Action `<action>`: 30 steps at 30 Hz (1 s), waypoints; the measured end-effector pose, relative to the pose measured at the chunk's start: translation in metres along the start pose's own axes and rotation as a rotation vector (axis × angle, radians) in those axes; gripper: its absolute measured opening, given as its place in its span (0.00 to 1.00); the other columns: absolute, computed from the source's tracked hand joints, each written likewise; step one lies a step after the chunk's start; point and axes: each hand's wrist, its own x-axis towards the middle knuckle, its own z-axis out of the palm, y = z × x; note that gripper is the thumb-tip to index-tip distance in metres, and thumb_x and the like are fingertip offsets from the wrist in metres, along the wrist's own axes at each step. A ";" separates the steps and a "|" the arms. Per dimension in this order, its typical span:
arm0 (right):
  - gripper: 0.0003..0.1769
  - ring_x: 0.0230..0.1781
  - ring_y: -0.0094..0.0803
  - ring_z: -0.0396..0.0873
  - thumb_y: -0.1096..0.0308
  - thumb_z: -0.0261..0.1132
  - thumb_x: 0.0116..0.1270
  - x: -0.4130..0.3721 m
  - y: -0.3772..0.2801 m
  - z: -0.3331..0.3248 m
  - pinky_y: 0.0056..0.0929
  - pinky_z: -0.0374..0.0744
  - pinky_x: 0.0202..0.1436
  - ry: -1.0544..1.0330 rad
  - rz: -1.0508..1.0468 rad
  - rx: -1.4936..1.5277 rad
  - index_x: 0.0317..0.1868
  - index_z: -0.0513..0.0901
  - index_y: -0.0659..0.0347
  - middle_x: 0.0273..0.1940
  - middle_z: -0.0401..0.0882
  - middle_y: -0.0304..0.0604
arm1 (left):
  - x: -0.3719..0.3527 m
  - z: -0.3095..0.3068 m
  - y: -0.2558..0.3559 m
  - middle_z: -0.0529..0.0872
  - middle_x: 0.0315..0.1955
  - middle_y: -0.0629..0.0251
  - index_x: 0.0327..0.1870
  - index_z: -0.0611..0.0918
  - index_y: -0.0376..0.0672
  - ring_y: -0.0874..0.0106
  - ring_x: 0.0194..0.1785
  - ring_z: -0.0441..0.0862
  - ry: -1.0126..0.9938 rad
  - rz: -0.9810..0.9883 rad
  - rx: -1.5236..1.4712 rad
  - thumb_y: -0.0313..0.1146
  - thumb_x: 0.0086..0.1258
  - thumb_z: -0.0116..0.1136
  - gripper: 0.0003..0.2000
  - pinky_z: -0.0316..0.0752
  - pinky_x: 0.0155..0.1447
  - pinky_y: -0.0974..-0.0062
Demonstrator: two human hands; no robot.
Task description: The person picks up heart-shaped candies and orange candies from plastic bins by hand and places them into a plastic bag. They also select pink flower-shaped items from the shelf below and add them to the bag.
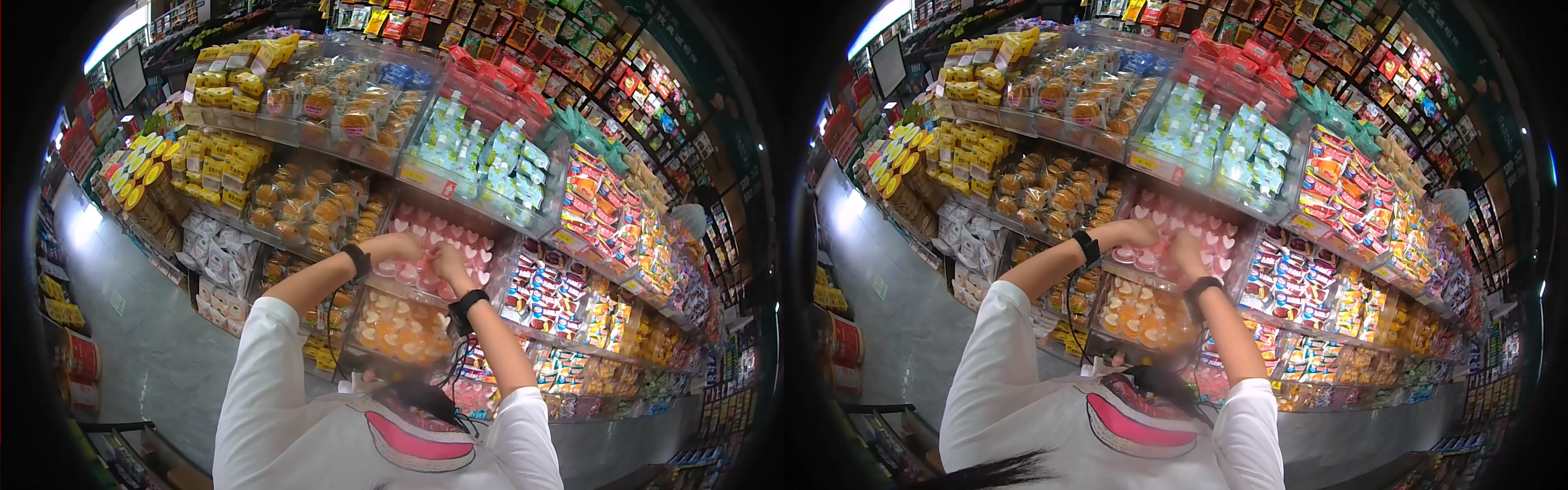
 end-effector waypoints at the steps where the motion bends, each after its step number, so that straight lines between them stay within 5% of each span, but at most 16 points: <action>1: 0.15 0.34 0.41 0.80 0.70 0.70 0.51 -0.009 -0.011 -0.006 0.35 0.76 0.35 0.020 0.007 0.053 0.39 0.77 0.64 0.36 0.80 0.52 | -0.001 0.001 0.001 0.83 0.25 0.51 0.33 0.81 0.31 0.63 0.27 0.81 -0.008 0.029 -0.002 0.33 0.60 0.49 0.13 0.72 0.30 0.66; 5: 0.15 0.38 0.47 0.78 0.68 0.70 0.50 -0.016 -0.014 -0.004 0.37 0.75 0.39 0.090 -0.050 0.149 0.36 0.77 0.64 0.36 0.79 0.54 | 0.009 0.016 -0.003 0.83 0.23 0.53 0.33 0.81 0.32 0.65 0.24 0.81 -0.032 0.065 0.052 0.33 0.59 0.50 0.12 0.71 0.26 0.67; 8: 0.09 0.38 0.48 0.77 0.72 0.54 0.59 -0.026 -0.027 -0.011 0.42 0.74 0.39 0.063 -0.014 0.063 0.38 0.76 0.68 0.36 0.77 0.60 | 0.008 0.019 0.004 0.83 0.23 0.52 0.33 0.81 0.32 0.65 0.24 0.81 -0.003 0.002 0.049 0.35 0.59 0.52 0.13 0.72 0.26 0.68; 14: 0.09 0.42 0.53 0.76 0.72 0.55 0.58 -0.035 -0.029 -0.013 0.43 0.73 0.41 0.185 -0.121 -0.132 0.37 0.76 0.68 0.38 0.77 0.61 | 0.019 0.027 -0.011 0.83 0.26 0.50 0.33 0.80 0.31 0.63 0.26 0.81 0.048 0.045 -0.040 0.35 0.58 0.52 0.14 0.73 0.28 0.67; 17: 0.10 0.41 0.54 0.77 0.70 0.57 0.57 -0.047 -0.047 -0.028 0.43 0.74 0.41 0.149 -0.009 -0.136 0.37 0.76 0.68 0.37 0.78 0.60 | 0.001 0.021 -0.002 0.84 0.32 0.49 0.37 0.79 0.32 0.62 0.31 0.82 0.032 0.043 -0.030 0.36 0.60 0.51 0.14 0.74 0.31 0.66; 23: 0.17 0.38 0.45 0.80 0.58 0.66 0.56 -0.094 -0.063 -0.107 0.36 0.75 0.39 0.027 -0.157 0.102 0.37 0.79 0.66 0.35 0.81 0.55 | -0.068 -0.005 0.036 0.83 0.40 0.55 0.54 0.75 0.36 0.66 0.42 0.81 0.145 0.144 -0.129 0.36 0.66 0.50 0.18 0.74 0.48 0.71; 30: 0.12 0.37 0.19 0.74 0.66 0.62 0.65 -0.229 0.009 -0.182 0.20 0.74 0.39 -0.208 -0.202 0.549 0.44 0.77 0.64 0.39 0.78 0.35 | -0.160 0.020 0.103 0.78 0.51 0.59 0.57 0.73 0.38 0.69 0.54 0.74 -0.215 0.229 -0.322 0.40 0.70 0.49 0.19 0.67 0.58 0.73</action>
